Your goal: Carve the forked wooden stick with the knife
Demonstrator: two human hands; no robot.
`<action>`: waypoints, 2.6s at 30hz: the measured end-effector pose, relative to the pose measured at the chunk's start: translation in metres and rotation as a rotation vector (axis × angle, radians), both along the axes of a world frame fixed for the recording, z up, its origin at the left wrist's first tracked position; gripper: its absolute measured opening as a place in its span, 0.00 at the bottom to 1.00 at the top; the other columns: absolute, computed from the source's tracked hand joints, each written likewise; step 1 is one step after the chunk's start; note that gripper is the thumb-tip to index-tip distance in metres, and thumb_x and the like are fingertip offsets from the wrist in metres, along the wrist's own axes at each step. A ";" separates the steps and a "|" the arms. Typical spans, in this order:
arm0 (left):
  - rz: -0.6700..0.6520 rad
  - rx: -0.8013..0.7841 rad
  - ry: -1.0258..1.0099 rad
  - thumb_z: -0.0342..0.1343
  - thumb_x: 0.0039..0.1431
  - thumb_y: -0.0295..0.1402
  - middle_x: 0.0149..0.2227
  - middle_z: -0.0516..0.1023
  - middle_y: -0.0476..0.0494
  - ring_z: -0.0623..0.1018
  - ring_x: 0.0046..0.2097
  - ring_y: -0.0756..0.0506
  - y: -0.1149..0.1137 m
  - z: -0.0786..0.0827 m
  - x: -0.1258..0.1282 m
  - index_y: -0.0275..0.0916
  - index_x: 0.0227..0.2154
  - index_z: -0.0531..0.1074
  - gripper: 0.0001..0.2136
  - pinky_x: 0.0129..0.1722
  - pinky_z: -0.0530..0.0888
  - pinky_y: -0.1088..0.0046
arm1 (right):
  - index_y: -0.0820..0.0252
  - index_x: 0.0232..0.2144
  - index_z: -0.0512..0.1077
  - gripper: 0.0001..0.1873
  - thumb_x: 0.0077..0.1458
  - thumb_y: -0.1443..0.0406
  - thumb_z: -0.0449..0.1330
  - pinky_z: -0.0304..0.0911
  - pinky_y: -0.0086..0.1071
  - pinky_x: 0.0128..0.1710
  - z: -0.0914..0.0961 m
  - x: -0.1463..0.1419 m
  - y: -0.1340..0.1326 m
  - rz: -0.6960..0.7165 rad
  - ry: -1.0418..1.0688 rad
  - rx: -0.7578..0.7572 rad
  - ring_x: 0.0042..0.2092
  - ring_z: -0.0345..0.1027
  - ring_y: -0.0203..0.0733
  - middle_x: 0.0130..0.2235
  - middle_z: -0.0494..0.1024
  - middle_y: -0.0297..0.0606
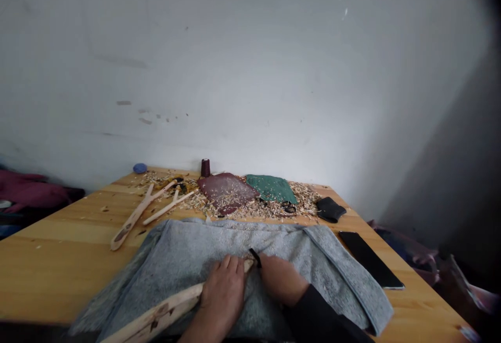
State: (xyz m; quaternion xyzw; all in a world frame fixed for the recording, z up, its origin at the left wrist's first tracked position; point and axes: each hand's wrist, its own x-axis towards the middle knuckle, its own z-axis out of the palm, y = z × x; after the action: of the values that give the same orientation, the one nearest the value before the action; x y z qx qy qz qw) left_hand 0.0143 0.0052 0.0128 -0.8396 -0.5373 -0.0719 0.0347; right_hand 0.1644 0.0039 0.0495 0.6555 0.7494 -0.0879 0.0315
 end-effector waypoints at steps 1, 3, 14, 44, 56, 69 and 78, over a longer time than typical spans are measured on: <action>0.014 0.007 -0.012 0.43 0.64 0.26 0.41 0.77 0.42 0.74 0.46 0.39 0.000 0.000 0.001 0.39 0.44 0.74 0.14 0.44 0.69 0.59 | 0.64 0.44 0.71 0.16 0.61 0.70 0.46 0.69 0.37 0.38 -0.002 0.004 -0.002 -0.002 0.012 0.004 0.42 0.76 0.50 0.40 0.81 0.48; 0.030 0.011 -0.028 0.44 0.65 0.27 0.40 0.77 0.42 0.74 0.46 0.39 -0.001 0.000 0.002 0.39 0.42 0.74 0.13 0.44 0.69 0.59 | 0.64 0.45 0.70 0.15 0.62 0.68 0.46 0.68 0.37 0.37 -0.005 0.009 -0.006 -0.006 0.022 0.014 0.41 0.77 0.51 0.39 0.81 0.48; 0.059 -0.016 -0.006 0.45 0.65 0.31 0.40 0.77 0.40 0.74 0.45 0.39 -0.001 0.005 0.002 0.37 0.42 0.75 0.12 0.43 0.70 0.60 | 0.62 0.48 0.70 0.20 0.58 0.74 0.44 0.68 0.39 0.35 -0.003 -0.002 -0.014 0.015 -0.009 0.049 0.40 0.77 0.52 0.37 0.81 0.48; 0.146 0.002 -0.047 0.46 0.64 0.29 0.41 0.77 0.39 0.74 0.46 0.38 0.007 0.006 0.003 0.35 0.41 0.75 0.12 0.43 0.69 0.59 | 0.66 0.45 0.69 0.16 0.63 0.69 0.45 0.68 0.39 0.37 -0.005 0.009 -0.010 -0.022 0.028 0.023 0.41 0.77 0.54 0.38 0.81 0.51; 0.078 -0.004 -0.024 0.47 0.64 0.29 0.40 0.77 0.40 0.74 0.45 0.39 0.009 0.005 0.002 0.35 0.41 0.75 0.12 0.43 0.69 0.61 | 0.65 0.43 0.71 0.16 0.60 0.71 0.45 0.69 0.41 0.35 -0.006 0.002 -0.007 0.024 -0.020 0.053 0.39 0.77 0.55 0.36 0.81 0.51; 0.077 -0.007 -0.021 0.45 0.64 0.29 0.40 0.77 0.39 0.73 0.45 0.40 0.009 0.006 0.002 0.35 0.41 0.75 0.13 0.43 0.67 0.62 | 0.66 0.45 0.71 0.18 0.59 0.73 0.45 0.69 0.41 0.35 -0.003 -0.001 -0.008 0.033 -0.016 0.042 0.40 0.77 0.55 0.37 0.81 0.51; 0.065 -0.020 -0.003 0.46 0.64 0.29 0.40 0.77 0.40 0.73 0.45 0.40 0.011 0.005 0.002 0.35 0.41 0.75 0.12 0.43 0.67 0.62 | 0.65 0.45 0.71 0.17 0.59 0.72 0.45 0.68 0.40 0.36 0.002 0.001 -0.006 0.071 -0.016 0.019 0.40 0.77 0.54 0.38 0.81 0.51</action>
State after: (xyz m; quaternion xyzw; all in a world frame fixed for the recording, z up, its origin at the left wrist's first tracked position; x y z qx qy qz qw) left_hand 0.0164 0.0158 0.0179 -0.8220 -0.5649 -0.0666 0.0276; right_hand 0.1649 -0.0020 0.0515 0.6293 0.7728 -0.0744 0.0345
